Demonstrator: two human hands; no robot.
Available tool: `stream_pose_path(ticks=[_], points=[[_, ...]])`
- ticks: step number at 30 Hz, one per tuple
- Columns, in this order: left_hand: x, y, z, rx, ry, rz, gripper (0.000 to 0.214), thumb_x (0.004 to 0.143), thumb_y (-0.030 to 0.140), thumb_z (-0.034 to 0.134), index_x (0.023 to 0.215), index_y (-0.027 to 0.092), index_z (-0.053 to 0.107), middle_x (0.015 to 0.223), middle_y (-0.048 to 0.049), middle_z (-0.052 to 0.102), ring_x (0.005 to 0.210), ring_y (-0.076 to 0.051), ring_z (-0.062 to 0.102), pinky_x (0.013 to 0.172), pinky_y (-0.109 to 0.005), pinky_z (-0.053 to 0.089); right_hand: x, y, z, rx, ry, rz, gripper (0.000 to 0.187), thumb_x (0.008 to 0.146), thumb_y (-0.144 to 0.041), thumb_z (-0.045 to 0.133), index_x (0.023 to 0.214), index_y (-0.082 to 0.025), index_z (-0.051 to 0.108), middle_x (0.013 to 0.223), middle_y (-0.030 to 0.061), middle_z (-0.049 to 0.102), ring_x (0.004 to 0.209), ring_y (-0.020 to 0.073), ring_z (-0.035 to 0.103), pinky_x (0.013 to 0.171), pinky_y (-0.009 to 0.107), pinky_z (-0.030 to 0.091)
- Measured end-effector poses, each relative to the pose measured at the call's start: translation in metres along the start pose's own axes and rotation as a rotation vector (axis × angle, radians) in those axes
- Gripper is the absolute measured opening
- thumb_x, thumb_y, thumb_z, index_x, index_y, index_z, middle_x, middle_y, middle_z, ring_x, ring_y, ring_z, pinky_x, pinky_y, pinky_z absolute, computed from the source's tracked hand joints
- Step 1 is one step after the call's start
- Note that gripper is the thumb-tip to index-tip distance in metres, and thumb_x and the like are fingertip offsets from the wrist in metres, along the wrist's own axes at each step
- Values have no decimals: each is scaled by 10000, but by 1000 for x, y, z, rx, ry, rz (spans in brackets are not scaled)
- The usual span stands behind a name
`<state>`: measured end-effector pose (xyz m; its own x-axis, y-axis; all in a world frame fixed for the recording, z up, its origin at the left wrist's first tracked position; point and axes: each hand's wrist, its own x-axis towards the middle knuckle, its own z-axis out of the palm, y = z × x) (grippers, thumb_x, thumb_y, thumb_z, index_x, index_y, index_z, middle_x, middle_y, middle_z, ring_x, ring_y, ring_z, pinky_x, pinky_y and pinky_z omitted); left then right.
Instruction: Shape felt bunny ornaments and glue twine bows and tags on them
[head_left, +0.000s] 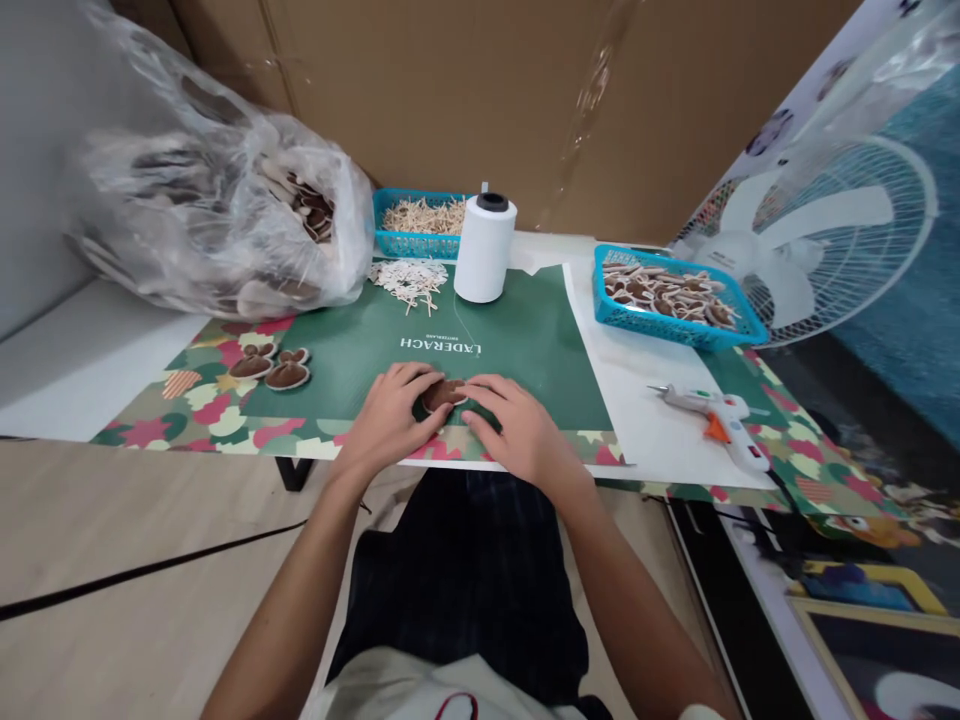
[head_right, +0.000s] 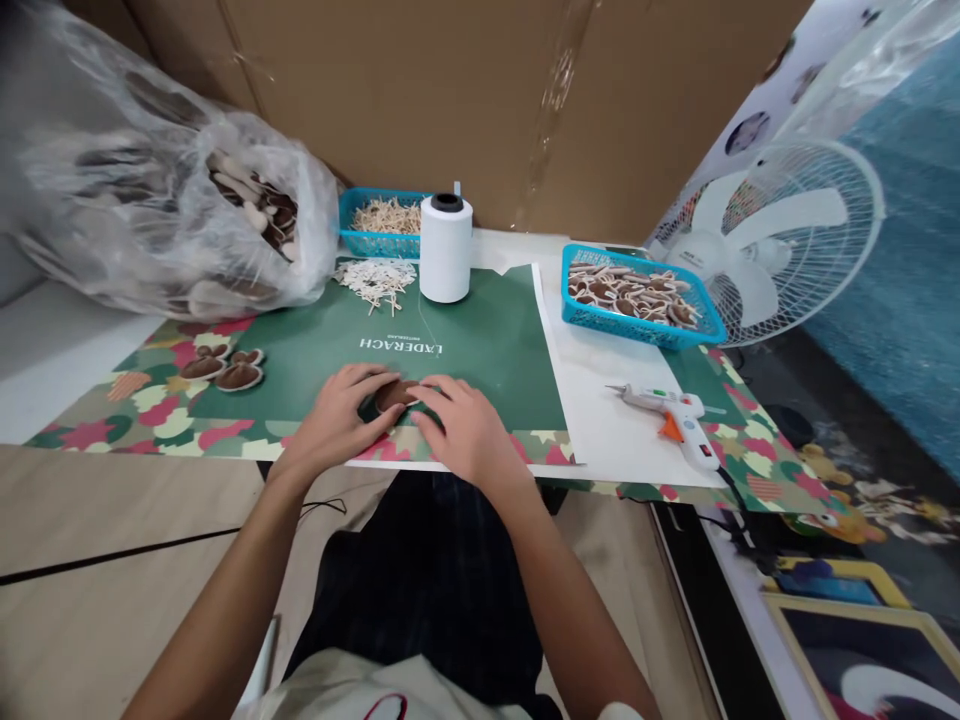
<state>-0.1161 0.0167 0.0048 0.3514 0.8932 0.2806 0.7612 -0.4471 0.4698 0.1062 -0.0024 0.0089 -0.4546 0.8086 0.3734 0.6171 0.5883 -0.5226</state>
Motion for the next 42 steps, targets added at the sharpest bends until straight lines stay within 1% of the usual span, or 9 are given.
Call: stream_pose_path(ticks=[3,7,13,19,28,32,36,40,42], points=[[-1,1,0,0,-6,17,359,979,360,600,1291,205,685,1334,-101,693,1238,-305,591,1006,-462,477,12,6,7,-90,-85,-13,332,1060,-265,523,1351,-213,675,1362,116,666,1174,291,625,1031,483,533],[3,1,-1,-10,-6,30,340,963,350,610,1249,195,710,1310,-98,701,1219,-307,577,992,-450,471,13,8,12,-128,-90,-17,321,1059,-282,510,1324,-244,687,1337,111,660,1145,284,610,1008,474,529],[20,-5,-7,-118,-86,98,257,848,331,660,1055,182,690,1078,-80,699,1014,-274,558,927,-416,486,16,10,10,-199,-122,-46,299,1041,-294,528,1277,-237,701,1331,106,655,1128,286,591,994,459,518],[28,-8,-4,-123,-108,105,275,740,314,692,981,199,626,1035,-62,658,985,-271,557,891,-406,465,13,13,12,-150,-97,-73,281,1030,-305,560,1257,-235,710,1420,85,641,1169,286,588,1015,460,507],[45,-13,-3,-98,-261,93,268,722,377,710,907,198,634,973,-50,588,1009,-285,554,906,-412,432,10,15,13,-123,-99,-48,298,1023,-288,547,1269,-239,708,1386,82,670,1163,300,586,1013,475,504],[46,-18,-1,-140,-272,88,220,742,382,701,848,195,654,955,-41,611,995,-265,569,894,-386,411,10,17,9,29,-57,-7,269,1025,-302,562,1238,-252,718,1375,78,667,1186,279,622,1047,461,507],[46,-17,-3,-180,-270,63,155,722,325,691,801,194,671,936,-33,636,964,-246,586,860,-361,407,10,18,7,231,55,115,231,1048,-315,525,1150,-247,721,1275,86,684,1110,231,684,968,391,565],[46,-15,-3,-178,-267,71,118,726,306,680,774,198,670,905,-24,646,941,-235,590,866,-361,396,10,17,6,244,50,54,219,1043,-277,524,1127,-237,723,1244,86,681,1148,222,674,998,373,558],[45,-14,-2,-170,-256,79,107,731,304,673,754,201,654,877,-18,641,911,-226,582,849,-358,390,14,20,4,190,70,86,218,1034,-270,530,1136,-227,717,1252,91,683,1072,218,687,941,366,566]])
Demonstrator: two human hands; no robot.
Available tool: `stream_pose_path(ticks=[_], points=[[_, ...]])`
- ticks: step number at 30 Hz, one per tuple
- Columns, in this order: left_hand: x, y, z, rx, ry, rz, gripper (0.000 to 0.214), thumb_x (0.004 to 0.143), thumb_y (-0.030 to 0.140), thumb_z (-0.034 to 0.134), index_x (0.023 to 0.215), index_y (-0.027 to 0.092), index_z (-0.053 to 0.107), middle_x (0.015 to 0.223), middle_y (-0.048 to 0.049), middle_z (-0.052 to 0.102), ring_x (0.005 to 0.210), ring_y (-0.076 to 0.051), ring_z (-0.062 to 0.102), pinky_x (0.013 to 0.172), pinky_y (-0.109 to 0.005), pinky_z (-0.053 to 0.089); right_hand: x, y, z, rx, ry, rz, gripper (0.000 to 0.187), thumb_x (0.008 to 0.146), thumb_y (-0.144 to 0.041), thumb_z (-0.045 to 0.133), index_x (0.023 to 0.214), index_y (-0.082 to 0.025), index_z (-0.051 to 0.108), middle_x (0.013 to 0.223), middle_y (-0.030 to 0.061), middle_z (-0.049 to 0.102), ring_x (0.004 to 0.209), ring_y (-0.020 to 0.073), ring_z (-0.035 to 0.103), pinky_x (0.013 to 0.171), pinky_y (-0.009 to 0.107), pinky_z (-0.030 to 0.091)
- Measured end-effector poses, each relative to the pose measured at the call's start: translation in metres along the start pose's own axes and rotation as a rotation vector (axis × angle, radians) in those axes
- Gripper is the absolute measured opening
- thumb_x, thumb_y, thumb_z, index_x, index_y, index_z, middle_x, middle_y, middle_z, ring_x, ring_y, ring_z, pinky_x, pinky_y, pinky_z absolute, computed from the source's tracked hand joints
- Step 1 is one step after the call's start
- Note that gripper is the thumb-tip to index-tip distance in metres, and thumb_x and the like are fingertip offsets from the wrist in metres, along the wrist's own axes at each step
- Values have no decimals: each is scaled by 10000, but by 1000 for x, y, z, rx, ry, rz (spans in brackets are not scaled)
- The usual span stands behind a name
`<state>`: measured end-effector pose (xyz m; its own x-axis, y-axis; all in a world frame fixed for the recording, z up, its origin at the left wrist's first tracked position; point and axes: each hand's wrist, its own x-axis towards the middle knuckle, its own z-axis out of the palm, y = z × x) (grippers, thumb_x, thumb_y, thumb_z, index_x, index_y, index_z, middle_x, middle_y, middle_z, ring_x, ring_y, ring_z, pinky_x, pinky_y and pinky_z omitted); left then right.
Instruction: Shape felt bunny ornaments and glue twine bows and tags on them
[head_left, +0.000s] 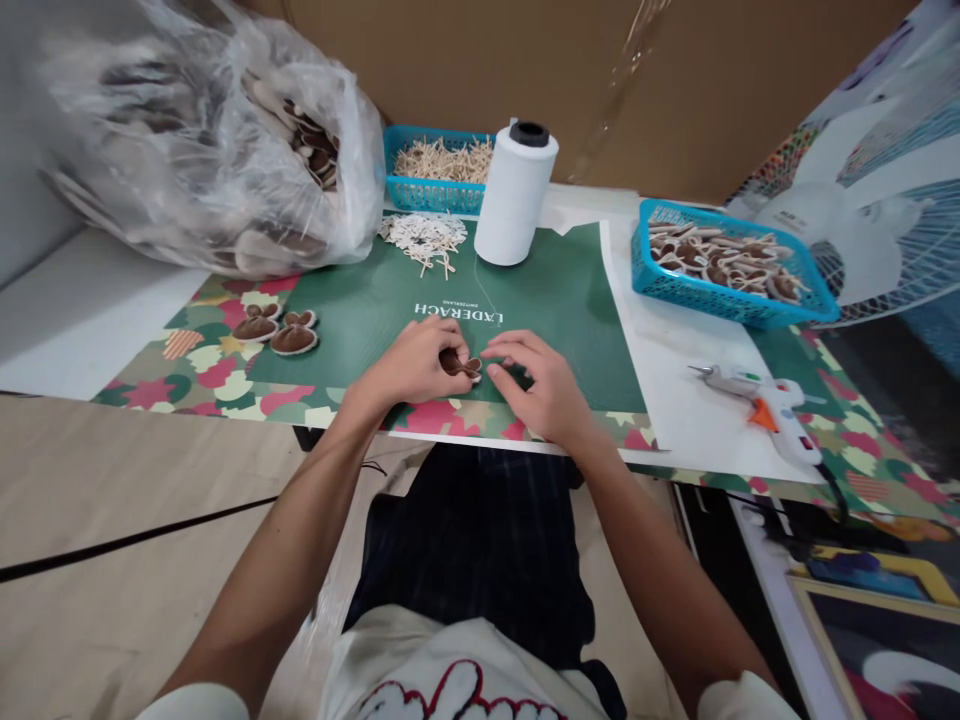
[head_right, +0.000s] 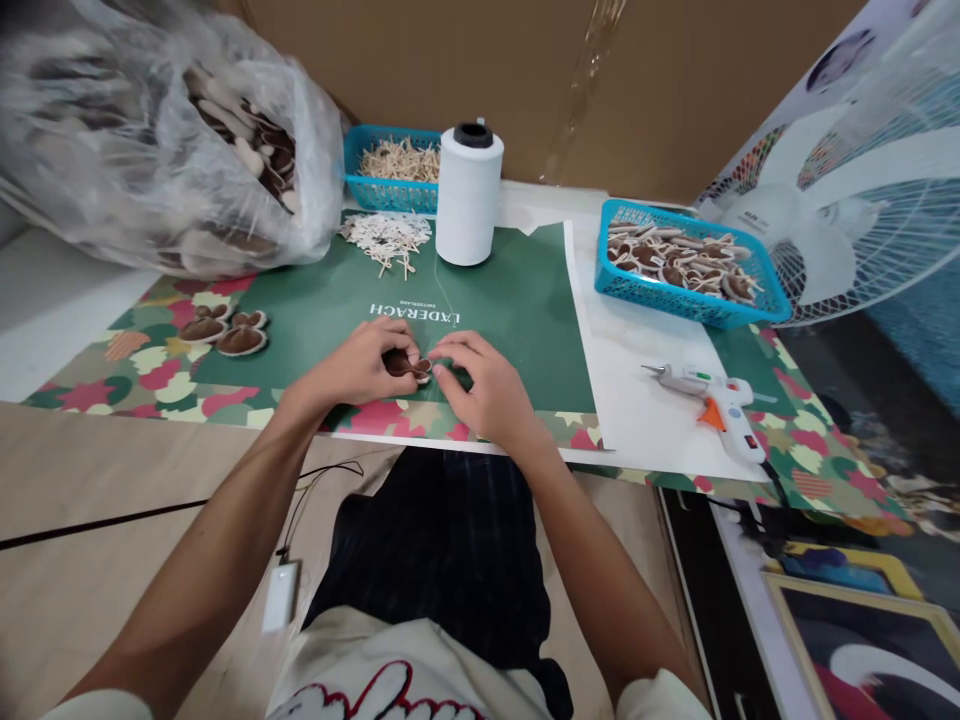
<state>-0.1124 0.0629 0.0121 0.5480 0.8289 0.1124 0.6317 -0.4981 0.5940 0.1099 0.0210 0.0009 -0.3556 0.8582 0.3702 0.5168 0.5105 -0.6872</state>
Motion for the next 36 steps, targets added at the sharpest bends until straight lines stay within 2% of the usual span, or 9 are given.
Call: stream_pose_path(ticks=[3,6,12,19,25,29,31,33,36], points=[[-2,2,2,21,23,22,103,727,294,661,720,204,611,848,-13,631,881,-218,568,826,-357,387,19,9,-8,-172,24,111,249,1012,-288,547,1192,-197,694,1255,127,687,975,244,686,888,402,557],[-5,4,3,40,50,43,97,701,269,641,695,210,564,825,-15,622,864,-219,555,808,-359,393,48,20,-15,-302,-99,188,326,981,-307,590,1254,-151,677,1266,165,684,991,276,684,907,425,546],[-8,3,3,11,113,80,92,652,229,609,701,220,531,733,5,573,796,-206,536,776,-352,406,101,22,-10,-433,-213,355,322,972,-465,645,1054,-171,751,1090,145,767,998,284,705,883,376,534],[-6,9,0,-455,181,-90,124,636,200,619,713,198,522,628,54,464,564,-89,373,550,-251,307,98,8,-11,-461,-328,426,200,980,-250,621,808,-170,685,968,202,764,939,334,726,794,393,493],[38,-1,-14,-585,376,-52,179,614,226,699,720,181,562,573,67,464,547,-69,361,539,-223,282,75,12,-22,-135,-324,311,206,1044,-281,480,858,-226,550,854,52,712,800,195,651,775,322,485],[65,-12,-17,-681,381,-70,229,596,261,744,688,178,553,593,55,509,558,-70,445,564,-214,353,64,24,-19,526,-266,518,116,924,-302,640,917,-228,552,769,-12,630,671,148,582,740,323,524],[72,-14,-15,-728,325,-84,238,581,261,760,682,175,563,593,51,531,565,-75,487,582,-214,394,61,26,-17,750,-292,627,257,843,-306,739,1037,-209,603,795,-11,631,657,135,563,751,337,542],[76,-14,-11,-772,277,-97,247,570,252,777,684,176,572,596,48,555,577,-84,530,604,-222,438,59,24,-18,809,-366,646,309,815,-329,771,1062,-175,665,807,5,634,663,129,556,745,333,540],[80,-16,-4,-801,237,-118,237,568,231,791,694,178,597,600,42,589,605,-109,597,629,-235,481,56,11,-23,574,-440,516,156,886,-316,692,919,-165,717,804,20,654,676,129,572,688,294,486]])
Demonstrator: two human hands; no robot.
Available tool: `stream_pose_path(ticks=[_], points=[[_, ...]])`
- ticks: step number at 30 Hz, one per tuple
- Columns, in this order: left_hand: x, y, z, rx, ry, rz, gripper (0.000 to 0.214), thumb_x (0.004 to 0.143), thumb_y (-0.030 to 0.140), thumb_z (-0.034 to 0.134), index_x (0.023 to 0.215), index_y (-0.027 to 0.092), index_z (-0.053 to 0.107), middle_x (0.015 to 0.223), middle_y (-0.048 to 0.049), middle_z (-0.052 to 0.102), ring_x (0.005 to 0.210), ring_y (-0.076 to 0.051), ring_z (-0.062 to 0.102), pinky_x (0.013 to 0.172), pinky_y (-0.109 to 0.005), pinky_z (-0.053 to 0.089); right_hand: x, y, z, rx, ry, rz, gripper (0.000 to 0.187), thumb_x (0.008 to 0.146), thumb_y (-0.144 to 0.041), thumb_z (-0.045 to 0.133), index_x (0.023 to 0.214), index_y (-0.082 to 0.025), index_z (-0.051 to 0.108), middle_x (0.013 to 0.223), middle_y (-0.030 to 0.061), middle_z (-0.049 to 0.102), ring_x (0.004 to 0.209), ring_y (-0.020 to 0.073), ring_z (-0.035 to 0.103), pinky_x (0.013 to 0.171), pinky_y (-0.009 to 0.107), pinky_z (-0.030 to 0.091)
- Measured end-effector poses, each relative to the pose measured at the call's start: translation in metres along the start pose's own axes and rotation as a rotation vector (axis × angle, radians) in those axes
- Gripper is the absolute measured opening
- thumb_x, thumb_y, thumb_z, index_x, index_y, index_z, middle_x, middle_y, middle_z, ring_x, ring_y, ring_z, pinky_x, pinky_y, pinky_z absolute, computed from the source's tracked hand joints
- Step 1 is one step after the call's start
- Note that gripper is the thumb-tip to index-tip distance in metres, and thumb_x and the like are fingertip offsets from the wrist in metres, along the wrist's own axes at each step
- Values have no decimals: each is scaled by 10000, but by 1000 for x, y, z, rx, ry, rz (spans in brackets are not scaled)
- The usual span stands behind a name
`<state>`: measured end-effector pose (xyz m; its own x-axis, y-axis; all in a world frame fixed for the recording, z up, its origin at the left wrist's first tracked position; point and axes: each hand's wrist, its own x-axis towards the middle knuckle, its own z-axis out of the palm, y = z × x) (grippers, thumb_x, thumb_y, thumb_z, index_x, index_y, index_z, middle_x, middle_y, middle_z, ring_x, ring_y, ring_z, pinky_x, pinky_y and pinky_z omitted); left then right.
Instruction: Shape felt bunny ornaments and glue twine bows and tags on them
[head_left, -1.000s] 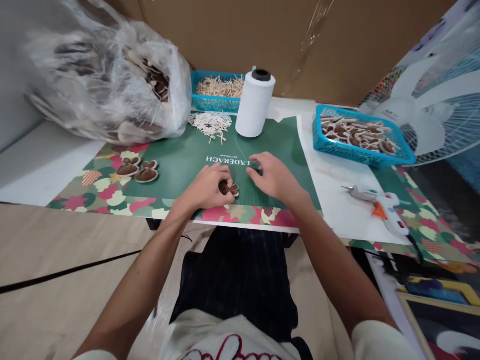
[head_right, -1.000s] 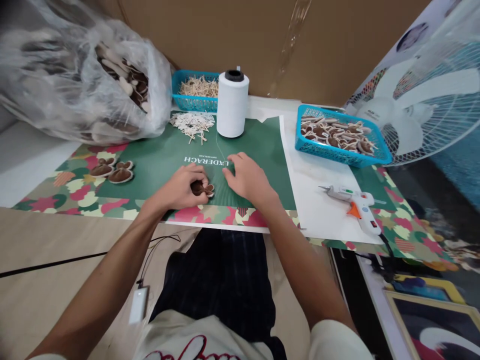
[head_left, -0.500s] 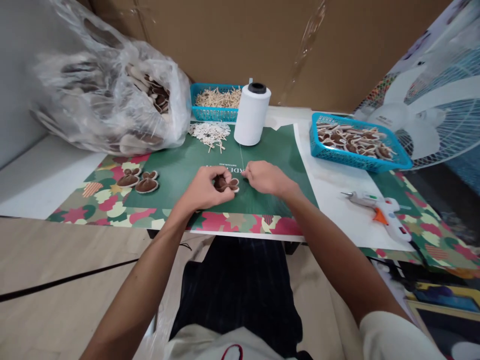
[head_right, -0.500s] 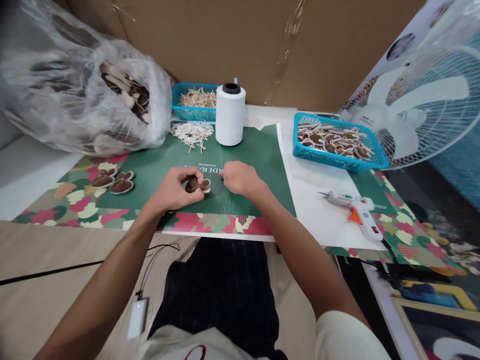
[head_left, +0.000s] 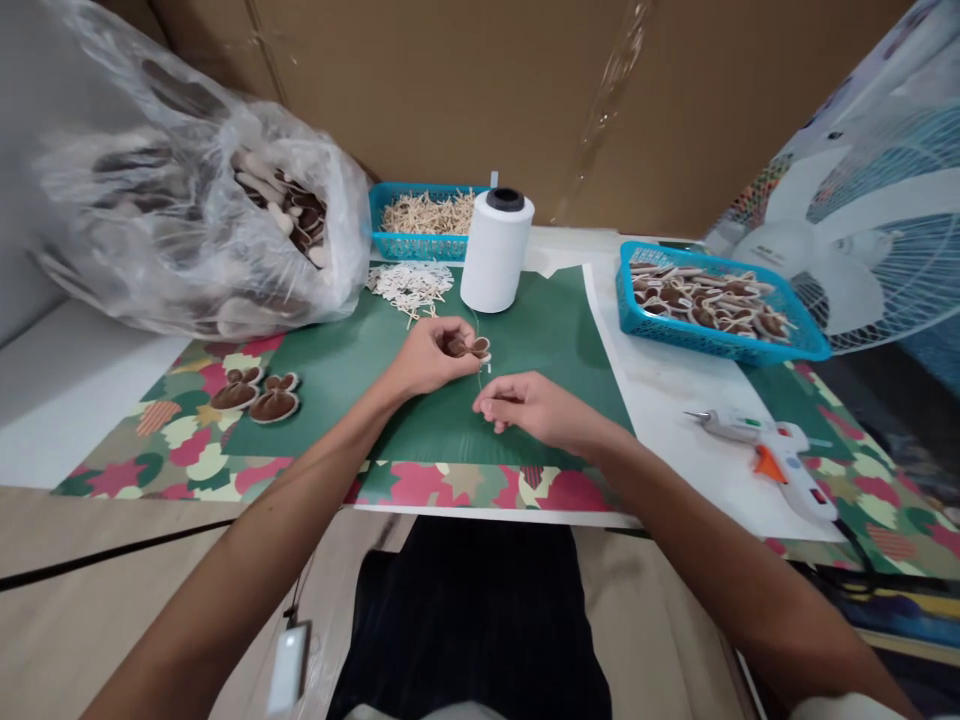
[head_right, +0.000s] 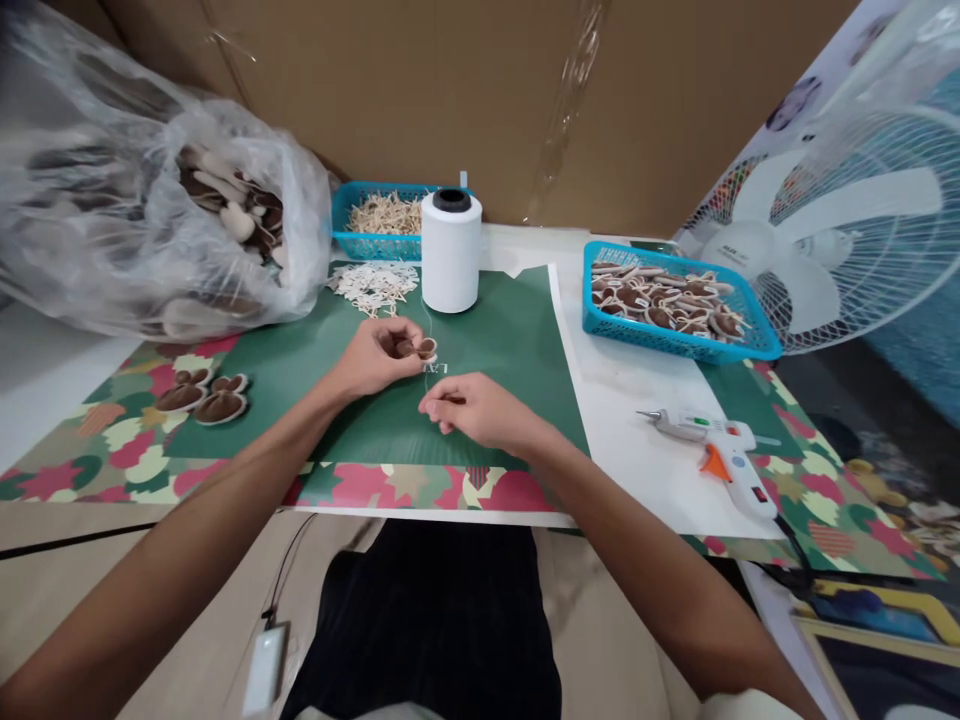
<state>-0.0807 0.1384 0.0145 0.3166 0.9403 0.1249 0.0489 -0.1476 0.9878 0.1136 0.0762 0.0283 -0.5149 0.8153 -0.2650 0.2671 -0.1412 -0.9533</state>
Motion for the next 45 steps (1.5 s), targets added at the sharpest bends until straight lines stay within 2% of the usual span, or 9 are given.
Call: stream_pose_path(ticks=[5,13,16,19,24,29,34,39,45], points=[[6,-9,0,9,-42,-65,210,575,230,785,685,176,615,635,19,646,697,-158,693,646,-237,492,-23,-22,11,-422,109,-193,196,989,-216,573,850,-200,710,767,-4,685,643,128,567,620,284,414],[5,-5,-6,25,-154,-85,246,601,284,841,736,149,685,660,28,648,618,-98,566,617,-226,445,-21,-31,6,-595,237,-711,182,1025,-188,554,923,-202,704,1205,121,695,1099,220,665,927,372,529],[5,-4,-9,15,-196,-61,228,609,275,850,714,145,696,638,40,621,607,-90,530,597,-219,416,6,-37,-3,-310,196,-617,188,1058,-246,530,921,-216,655,1076,73,731,1039,186,687,929,354,545],[4,-9,-10,-26,-204,-60,183,637,220,833,686,151,671,630,42,610,608,-90,549,624,-229,444,39,-38,-13,5,159,-452,257,1054,-408,578,890,-213,608,790,-6,650,705,120,620,667,263,533],[2,-16,-7,-119,-195,-93,191,633,150,839,792,152,733,725,-4,718,695,-142,677,706,-283,532,75,-30,-25,41,229,-363,284,993,-455,678,876,-200,635,739,-19,613,571,88,534,499,221,443],[-1,-15,-5,-228,-238,-172,240,627,148,877,836,145,758,832,-74,807,838,-219,782,765,-329,582,77,-27,-28,-184,260,-401,140,992,-267,618,1040,-190,725,847,24,732,641,129,639,583,262,537],[-2,-11,-3,-265,-302,-252,219,636,114,876,828,123,770,830,-103,818,848,-227,794,717,-296,569,67,-26,-47,-778,263,-715,292,995,-140,515,1149,-199,757,1165,93,780,1070,220,738,942,365,597],[-3,-5,-3,-228,-307,-264,155,654,112,850,793,122,780,793,-83,808,713,-160,738,615,-244,509,59,-23,-74,-1257,36,-895,369,1029,-100,413,1232,-175,712,1179,127,755,1092,240,705,892,380,603],[-3,-1,-1,-253,-242,-311,110,640,84,803,725,128,749,760,-91,794,737,-175,739,612,-242,487,53,-32,-92,-1296,-147,-853,304,1085,-317,476,1138,-206,754,1055,120,735,922,240,680,728,356,551]])
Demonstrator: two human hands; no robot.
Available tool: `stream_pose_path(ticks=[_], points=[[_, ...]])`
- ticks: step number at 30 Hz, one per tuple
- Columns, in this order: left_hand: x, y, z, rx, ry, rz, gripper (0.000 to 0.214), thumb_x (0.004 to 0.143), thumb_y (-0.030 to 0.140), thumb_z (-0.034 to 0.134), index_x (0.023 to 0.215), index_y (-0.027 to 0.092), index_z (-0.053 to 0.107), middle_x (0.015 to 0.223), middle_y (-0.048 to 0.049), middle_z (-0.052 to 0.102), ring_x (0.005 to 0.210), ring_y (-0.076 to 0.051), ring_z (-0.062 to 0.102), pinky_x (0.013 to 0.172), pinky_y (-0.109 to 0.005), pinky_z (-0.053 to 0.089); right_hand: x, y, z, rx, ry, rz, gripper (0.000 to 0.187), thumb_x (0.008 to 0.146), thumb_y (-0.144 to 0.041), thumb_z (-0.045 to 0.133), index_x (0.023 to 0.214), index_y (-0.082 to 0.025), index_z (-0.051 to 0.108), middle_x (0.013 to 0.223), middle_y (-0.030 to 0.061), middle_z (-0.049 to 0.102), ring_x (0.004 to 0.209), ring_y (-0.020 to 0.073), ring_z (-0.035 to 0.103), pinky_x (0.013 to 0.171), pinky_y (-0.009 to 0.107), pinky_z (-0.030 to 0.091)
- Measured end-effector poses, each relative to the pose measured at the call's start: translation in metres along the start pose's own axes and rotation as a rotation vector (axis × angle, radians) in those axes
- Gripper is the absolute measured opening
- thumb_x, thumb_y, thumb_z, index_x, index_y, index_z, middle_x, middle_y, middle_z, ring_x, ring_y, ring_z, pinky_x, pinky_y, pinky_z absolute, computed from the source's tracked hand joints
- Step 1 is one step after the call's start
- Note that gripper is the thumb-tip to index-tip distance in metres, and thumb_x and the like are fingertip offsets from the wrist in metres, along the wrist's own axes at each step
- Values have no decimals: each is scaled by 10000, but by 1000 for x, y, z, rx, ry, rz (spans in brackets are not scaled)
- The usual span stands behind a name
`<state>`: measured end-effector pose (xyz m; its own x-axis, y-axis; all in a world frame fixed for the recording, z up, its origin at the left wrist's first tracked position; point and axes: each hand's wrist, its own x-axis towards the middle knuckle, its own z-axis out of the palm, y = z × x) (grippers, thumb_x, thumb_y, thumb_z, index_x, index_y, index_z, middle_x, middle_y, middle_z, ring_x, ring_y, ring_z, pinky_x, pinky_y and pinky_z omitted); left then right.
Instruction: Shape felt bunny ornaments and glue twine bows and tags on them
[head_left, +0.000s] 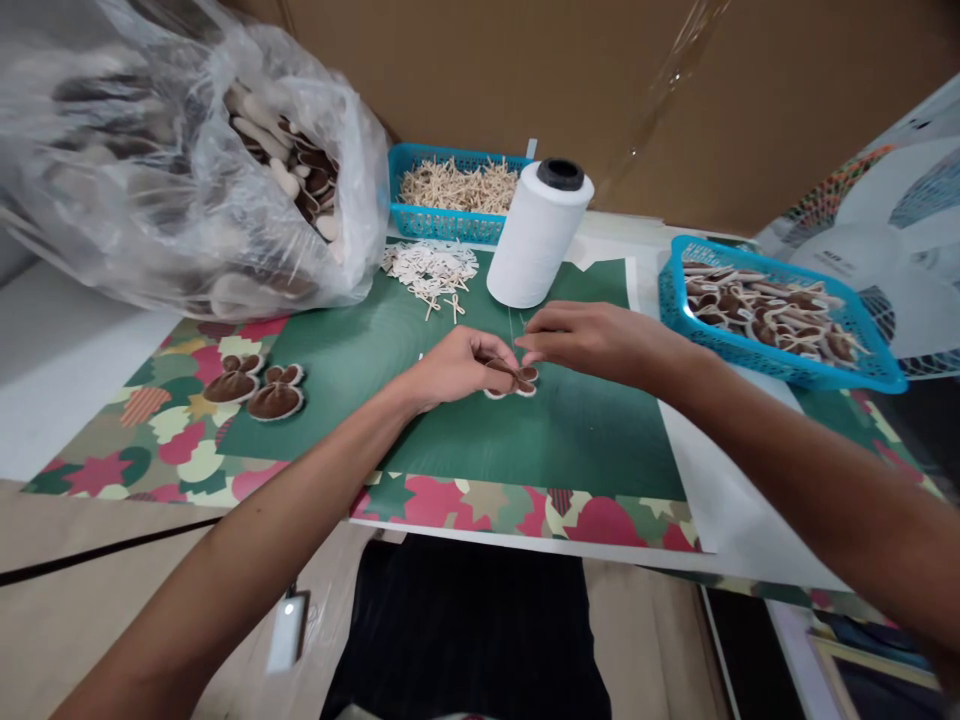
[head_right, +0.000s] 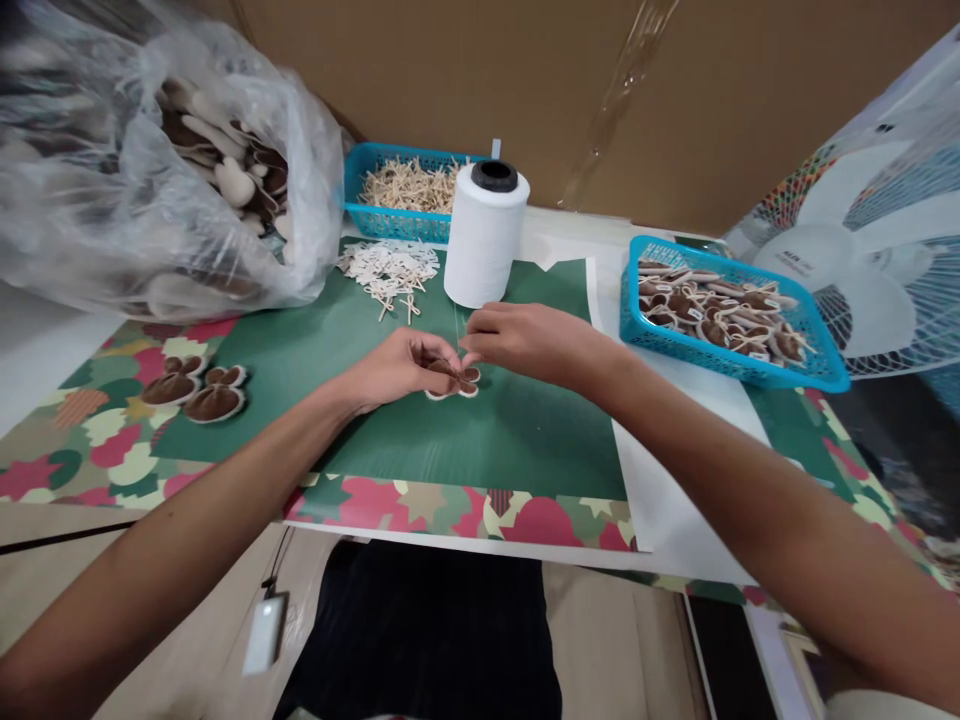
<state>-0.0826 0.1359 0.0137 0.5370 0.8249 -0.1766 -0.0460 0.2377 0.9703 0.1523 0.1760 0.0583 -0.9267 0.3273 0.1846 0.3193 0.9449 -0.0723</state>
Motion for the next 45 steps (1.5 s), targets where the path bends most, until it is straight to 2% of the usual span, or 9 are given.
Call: stream_pose_path(ticks=[4,9,13,16,22,25,28,36,45], points=[[2,1,0,1,47,-17,96,627,62,776,688,128,741,686,-72,765,651,-139,694,586,-228,453,5,5,-19,140,-80,-13,340,1034,-517,572,976,-247,770,935,85,713,859,229,630,760,382,513],[3,1,0,-39,10,-28,119,616,65,801,692,128,733,720,-91,780,762,-197,753,635,-251,499,19,4,-33,126,-52,39,332,1041,-370,561,756,-252,682,773,53,621,804,213,547,729,372,437],[1,2,-1,-54,16,0,166,603,83,840,732,123,744,746,-95,794,703,-172,731,624,-248,497,22,7,-7,-65,58,127,268,1034,-267,550,805,-221,680,840,91,637,828,236,562,687,368,405],[-1,3,-2,-75,38,35,188,588,96,862,737,120,751,744,-83,793,645,-138,691,609,-241,485,14,4,24,-11,118,214,252,1022,-227,536,808,-213,667,850,100,644,825,235,572,707,367,444],[-3,2,1,-104,189,107,275,560,166,914,785,129,760,723,-41,771,613,-119,655,624,-254,496,-7,-52,65,70,276,371,215,1045,-174,468,941,-188,656,914,92,684,854,221,625,784,366,537],[-1,-1,4,-74,226,137,290,580,210,922,804,141,750,723,-28,765,624,-121,651,652,-267,510,-12,-89,67,116,364,378,214,1072,-213,489,937,-188,653,923,93,697,877,223,645,823,372,571],[1,-5,4,39,216,145,280,619,251,907,831,146,758,770,-39,773,665,-136,661,670,-279,510,-12,-104,56,71,368,337,249,1092,-220,454,938,-193,648,917,93,683,876,224,628,833,380,574],[1,-8,0,206,140,214,239,730,324,842,874,137,802,685,-24,709,633,-125,585,657,-282,459,4,-50,20,-142,216,300,260,1047,-97,406,946,-189,628,976,127,644,923,267,552,863,411,498],[2,-8,-3,44,215,145,262,628,249,898,827,126,781,655,-25,720,591,-120,603,625,-279,474,20,-11,38,8,189,336,204,1013,-143,463,887,-197,614,907,112,629,894,262,566,818,381,473]])
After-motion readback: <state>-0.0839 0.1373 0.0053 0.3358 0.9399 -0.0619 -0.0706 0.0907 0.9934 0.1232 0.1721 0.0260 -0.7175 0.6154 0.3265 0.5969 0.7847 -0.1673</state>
